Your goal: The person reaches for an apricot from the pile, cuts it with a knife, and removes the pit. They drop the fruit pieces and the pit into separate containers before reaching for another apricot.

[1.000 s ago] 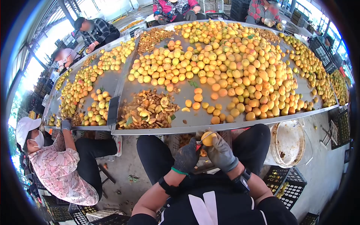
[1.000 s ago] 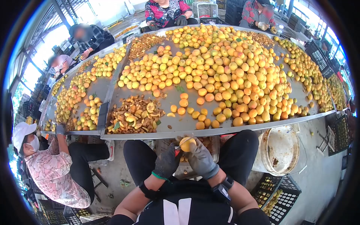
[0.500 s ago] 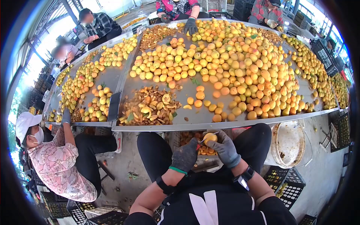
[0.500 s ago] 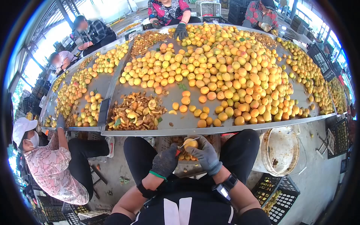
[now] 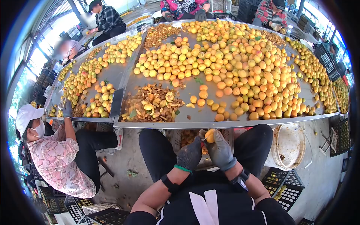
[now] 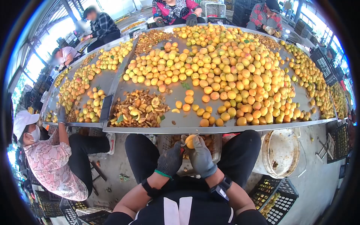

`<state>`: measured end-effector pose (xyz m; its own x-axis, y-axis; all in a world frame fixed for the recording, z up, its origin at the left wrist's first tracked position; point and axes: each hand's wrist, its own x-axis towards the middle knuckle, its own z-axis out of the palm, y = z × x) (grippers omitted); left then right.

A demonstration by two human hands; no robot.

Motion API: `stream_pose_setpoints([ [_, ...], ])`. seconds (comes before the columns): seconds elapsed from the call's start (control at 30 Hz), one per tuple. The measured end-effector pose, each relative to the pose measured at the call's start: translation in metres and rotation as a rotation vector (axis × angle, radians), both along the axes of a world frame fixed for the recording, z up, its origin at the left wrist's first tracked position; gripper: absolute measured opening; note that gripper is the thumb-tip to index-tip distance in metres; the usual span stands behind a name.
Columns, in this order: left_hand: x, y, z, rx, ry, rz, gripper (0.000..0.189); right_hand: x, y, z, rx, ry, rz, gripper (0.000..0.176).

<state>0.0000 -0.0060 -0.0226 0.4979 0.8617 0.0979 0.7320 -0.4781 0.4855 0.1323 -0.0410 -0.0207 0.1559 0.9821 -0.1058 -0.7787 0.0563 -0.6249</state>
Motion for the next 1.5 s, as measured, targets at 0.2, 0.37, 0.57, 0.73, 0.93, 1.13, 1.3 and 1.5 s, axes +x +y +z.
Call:
stream_pose_setpoints([
  [0.2, 0.011, 0.006, 0.005, 0.007, 0.068, -0.087, 0.031, 0.018, 0.002, -0.001, -0.163, -0.063, 0.023, 0.028],
  [0.37, 0.011, -0.004, -0.001, -0.027, -0.051, -0.043, 0.032, 0.018, -0.009, 0.009, -0.047, -0.14, 0.041, 0.027],
  [0.57, 0.009, -0.003, -0.011, -0.03, 0.007, -0.049, 0.029, 0.011, -0.001, -0.008, -0.077, 0.015, 0.029, 0.026],
  [0.73, 0.004, -0.008, 0.004, -0.023, 0.049, -0.073, 0.028, 0.004, -0.002, -0.007, 0.015, 0.307, 0.106, 0.033],
  [0.93, -0.001, 0.001, -0.011, 0.023, 0.103, -0.092, 0.027, 0.017, -0.007, -0.011, -0.187, -0.139, 0.088, 0.026],
  [1.13, 0.005, -0.002, -0.005, 0.288, 0.041, -0.025, 0.023, 0.014, -0.008, 0.001, -0.14, -0.15, 0.031, 0.024],
  [1.3, 0.007, 0.001, -0.006, -0.11, 0.136, 0.016, 0.031, 0.008, -0.006, -0.025, -0.122, -0.127, -0.002, 0.026],
  [1.5, 0.002, -0.002, -0.021, -0.295, -0.021, 0.017, 0.032, 0.008, -0.013, -0.025, -0.027, -0.087, 0.061, 0.028],
])
